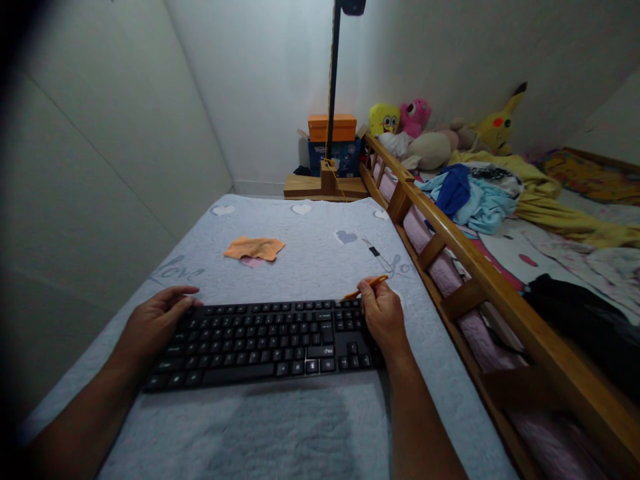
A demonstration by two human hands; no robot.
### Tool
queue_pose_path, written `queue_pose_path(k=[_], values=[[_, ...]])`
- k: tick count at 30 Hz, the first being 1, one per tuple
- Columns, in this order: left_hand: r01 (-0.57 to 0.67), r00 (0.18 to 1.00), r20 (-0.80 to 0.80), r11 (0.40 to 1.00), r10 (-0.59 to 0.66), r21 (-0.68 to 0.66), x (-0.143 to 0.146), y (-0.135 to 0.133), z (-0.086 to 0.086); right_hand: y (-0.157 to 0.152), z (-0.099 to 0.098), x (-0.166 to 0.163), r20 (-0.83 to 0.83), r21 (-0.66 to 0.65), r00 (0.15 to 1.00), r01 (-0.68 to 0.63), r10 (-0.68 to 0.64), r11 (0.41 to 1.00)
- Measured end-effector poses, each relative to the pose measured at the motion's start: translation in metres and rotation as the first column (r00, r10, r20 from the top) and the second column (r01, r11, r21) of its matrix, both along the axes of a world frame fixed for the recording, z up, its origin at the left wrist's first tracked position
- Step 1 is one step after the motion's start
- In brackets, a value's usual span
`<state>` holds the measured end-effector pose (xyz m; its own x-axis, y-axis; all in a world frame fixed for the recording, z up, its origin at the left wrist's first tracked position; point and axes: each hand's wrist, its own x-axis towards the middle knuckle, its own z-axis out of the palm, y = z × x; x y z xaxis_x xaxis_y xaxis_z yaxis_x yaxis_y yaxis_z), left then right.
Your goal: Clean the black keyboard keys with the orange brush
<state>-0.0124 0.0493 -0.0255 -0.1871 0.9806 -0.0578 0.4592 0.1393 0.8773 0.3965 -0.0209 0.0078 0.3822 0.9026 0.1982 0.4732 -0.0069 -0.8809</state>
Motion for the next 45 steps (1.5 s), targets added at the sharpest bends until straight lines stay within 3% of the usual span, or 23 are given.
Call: queue_pose_path(k=[7,14,19,23,29,34,41,45], values=[[-0.007,1.000,0.021,1.000,0.007,-0.003,0.003,-0.002,0.004,-0.004,0.001,0.012,0.207,0.026,0.973,0.097,-0.100,0.995],[-0.002,1.000,0.023,1.000,0.002,0.006,-0.001,0.000,-0.002,-0.008,0.006,0.016,0.266,0.057,0.956,0.116,-0.127,0.992],[0.009,1.000,0.011,1.000,-0.010,0.012,-0.003,0.000,-0.004,-0.013,0.006,0.015,0.191,0.107,0.965,0.164,-0.182,0.981],[0.000,1.000,0.003,1.000,0.000,-0.001,-0.003,-0.001,-0.005,-0.013,0.004,0.012,0.048,0.121,0.989,0.136,-0.142,0.983],[0.003,1.000,0.025,1.000,-0.003,0.009,-0.001,-0.001,-0.002,-0.014,0.006,0.012,0.125,0.109,0.977,0.160,-0.174,0.981],[0.011,1.000,0.012,1.000,-0.011,0.012,-0.002,0.000,-0.003,-0.017,0.008,0.010,0.040,0.156,0.968,0.240,-0.249,0.958],[0.018,1.000,0.003,1.000,-0.018,0.018,-0.003,0.001,-0.005,-0.017,0.008,0.010,0.061,0.090,0.979,0.191,-0.196,0.978],[0.007,1.000,0.024,1.000,-0.007,0.015,-0.003,0.000,-0.004,-0.021,0.011,0.010,-0.063,0.109,0.977,0.208,-0.202,0.972]])
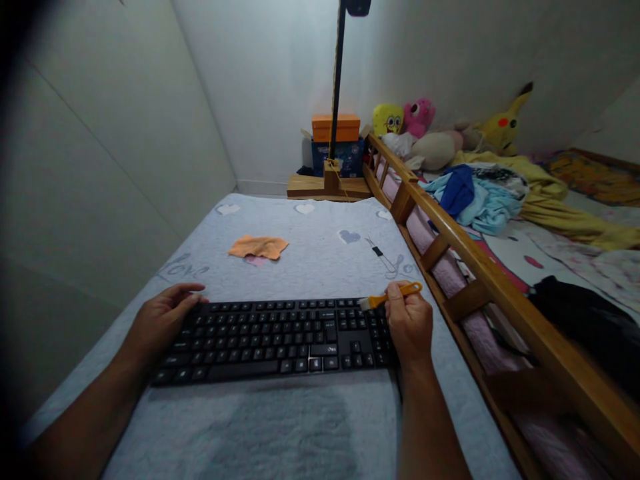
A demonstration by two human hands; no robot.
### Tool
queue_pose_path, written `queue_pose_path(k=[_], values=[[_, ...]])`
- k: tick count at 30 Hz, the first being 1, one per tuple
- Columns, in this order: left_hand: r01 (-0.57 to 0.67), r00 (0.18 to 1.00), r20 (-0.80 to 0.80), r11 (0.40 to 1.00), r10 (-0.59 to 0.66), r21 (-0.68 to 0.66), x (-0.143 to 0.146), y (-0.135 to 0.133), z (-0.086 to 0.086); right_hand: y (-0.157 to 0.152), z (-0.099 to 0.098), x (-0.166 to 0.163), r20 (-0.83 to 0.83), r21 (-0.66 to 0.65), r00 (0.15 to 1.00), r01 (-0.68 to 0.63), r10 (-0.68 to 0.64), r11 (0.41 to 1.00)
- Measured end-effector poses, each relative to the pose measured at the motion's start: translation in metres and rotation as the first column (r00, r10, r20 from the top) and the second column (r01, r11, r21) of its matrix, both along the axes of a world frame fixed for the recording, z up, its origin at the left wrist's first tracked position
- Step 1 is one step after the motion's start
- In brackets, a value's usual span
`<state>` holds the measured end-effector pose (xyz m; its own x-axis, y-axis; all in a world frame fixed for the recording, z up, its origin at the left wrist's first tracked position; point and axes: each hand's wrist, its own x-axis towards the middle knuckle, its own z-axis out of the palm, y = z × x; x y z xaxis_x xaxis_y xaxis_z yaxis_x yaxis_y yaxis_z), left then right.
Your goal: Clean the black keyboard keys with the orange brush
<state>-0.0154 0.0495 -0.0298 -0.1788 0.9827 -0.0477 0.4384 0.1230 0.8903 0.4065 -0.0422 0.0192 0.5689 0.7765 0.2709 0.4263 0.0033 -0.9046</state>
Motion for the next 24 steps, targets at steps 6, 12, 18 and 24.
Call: queue_pose_path(k=[6,12,18,24], values=[[0.003,1.000,-0.003,1.000,-0.003,-0.003,-0.001,0.000,-0.002,-0.003,0.001,-0.010,-0.147,0.082,0.957,-0.240,0.250,0.967],[0.001,1.000,-0.013,1.000,-0.001,-0.006,0.000,0.000,0.000,-0.002,-0.003,-0.019,-0.092,-0.009,0.913,-0.401,0.399,0.916],[0.018,1.000,-0.024,1.000,-0.018,0.000,-0.003,0.000,-0.003,-0.004,-0.002,-0.019,0.057,-0.081,0.919,-0.386,0.391,0.919],[0.022,0.999,-0.027,1.000,-0.022,0.006,-0.001,0.001,-0.003,-0.006,0.000,-0.008,0.204,-0.054,0.924,-0.320,0.324,0.946]])
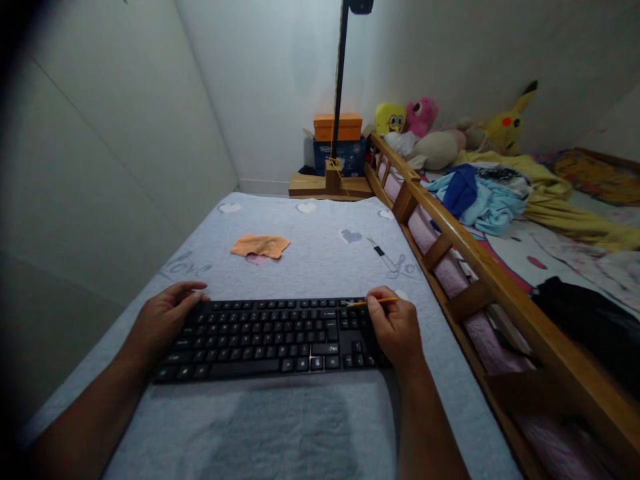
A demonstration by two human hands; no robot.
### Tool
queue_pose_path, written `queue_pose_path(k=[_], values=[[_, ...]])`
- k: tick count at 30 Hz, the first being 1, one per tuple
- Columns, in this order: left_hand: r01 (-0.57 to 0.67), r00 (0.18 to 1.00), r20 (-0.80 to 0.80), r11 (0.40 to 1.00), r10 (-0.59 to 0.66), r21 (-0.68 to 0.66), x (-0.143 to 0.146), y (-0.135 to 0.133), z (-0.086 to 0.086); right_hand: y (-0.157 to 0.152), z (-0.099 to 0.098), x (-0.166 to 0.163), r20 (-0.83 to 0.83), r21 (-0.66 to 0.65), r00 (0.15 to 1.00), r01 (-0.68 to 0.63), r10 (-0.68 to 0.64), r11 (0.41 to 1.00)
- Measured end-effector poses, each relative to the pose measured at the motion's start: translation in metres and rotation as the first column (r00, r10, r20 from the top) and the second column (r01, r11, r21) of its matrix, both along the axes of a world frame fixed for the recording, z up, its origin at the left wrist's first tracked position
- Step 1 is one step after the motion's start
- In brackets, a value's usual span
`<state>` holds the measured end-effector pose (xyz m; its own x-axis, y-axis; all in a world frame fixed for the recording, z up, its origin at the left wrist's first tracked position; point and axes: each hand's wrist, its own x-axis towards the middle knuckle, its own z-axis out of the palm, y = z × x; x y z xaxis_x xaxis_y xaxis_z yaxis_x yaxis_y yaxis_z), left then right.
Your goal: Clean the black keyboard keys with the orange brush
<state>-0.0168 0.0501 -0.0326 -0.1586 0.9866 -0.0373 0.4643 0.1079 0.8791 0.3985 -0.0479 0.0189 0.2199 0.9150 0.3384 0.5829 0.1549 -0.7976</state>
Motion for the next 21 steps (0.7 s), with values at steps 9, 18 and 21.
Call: queue_pose_path(k=[9,18,21], values=[[-0.013,1.000,-0.015,1.000,0.013,0.009,0.001,-0.002,0.004,0.000,0.002,-0.011,-0.087,-0.021,0.992,-0.092,0.090,0.996],[-0.021,0.999,0.044,1.000,0.022,-0.016,0.004,-0.002,0.006,0.001,0.007,-0.003,0.134,0.029,0.991,0.012,-0.016,1.000],[-0.012,0.999,0.032,1.000,0.013,-0.012,0.002,-0.002,0.004,0.001,0.008,0.002,0.167,0.056,0.984,0.048,-0.057,0.997]])
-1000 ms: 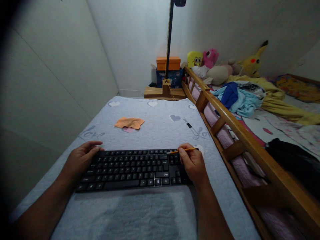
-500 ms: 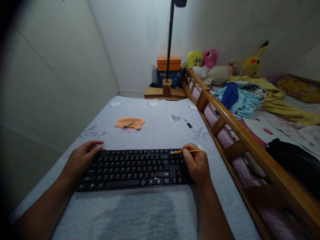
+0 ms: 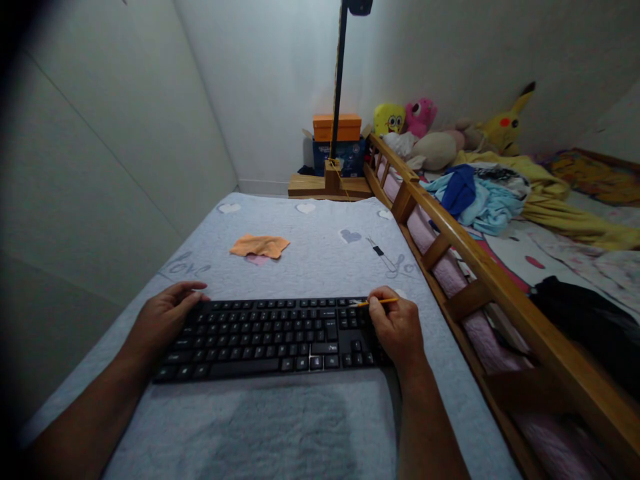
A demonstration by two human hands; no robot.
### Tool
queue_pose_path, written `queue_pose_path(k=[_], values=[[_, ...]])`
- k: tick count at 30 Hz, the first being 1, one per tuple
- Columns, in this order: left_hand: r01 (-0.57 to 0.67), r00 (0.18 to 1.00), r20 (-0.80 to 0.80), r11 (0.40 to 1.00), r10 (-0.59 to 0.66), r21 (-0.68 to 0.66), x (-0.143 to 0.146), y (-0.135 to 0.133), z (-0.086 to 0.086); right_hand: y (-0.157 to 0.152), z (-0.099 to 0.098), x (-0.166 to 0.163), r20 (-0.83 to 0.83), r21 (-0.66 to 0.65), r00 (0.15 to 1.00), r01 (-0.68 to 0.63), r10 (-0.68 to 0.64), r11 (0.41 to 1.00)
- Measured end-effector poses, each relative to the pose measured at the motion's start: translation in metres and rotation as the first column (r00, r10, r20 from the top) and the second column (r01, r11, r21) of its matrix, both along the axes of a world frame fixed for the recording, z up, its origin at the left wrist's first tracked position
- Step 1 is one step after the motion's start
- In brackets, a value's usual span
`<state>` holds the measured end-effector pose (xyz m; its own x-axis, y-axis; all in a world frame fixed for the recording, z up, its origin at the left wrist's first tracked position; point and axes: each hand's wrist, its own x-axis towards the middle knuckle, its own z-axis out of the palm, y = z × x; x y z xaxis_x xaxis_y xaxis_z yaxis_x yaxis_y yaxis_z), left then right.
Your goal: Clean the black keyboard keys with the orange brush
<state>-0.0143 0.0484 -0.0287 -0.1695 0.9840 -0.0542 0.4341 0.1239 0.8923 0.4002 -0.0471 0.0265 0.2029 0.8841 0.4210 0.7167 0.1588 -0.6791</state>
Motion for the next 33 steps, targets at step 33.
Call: queue_pose_path(k=[33], values=[[0.016,0.999,-0.035,1.000,-0.015,0.023,-0.001,-0.001,0.000,-0.006,0.004,0.003,-0.166,0.000,0.983,0.077,-0.076,0.997]])
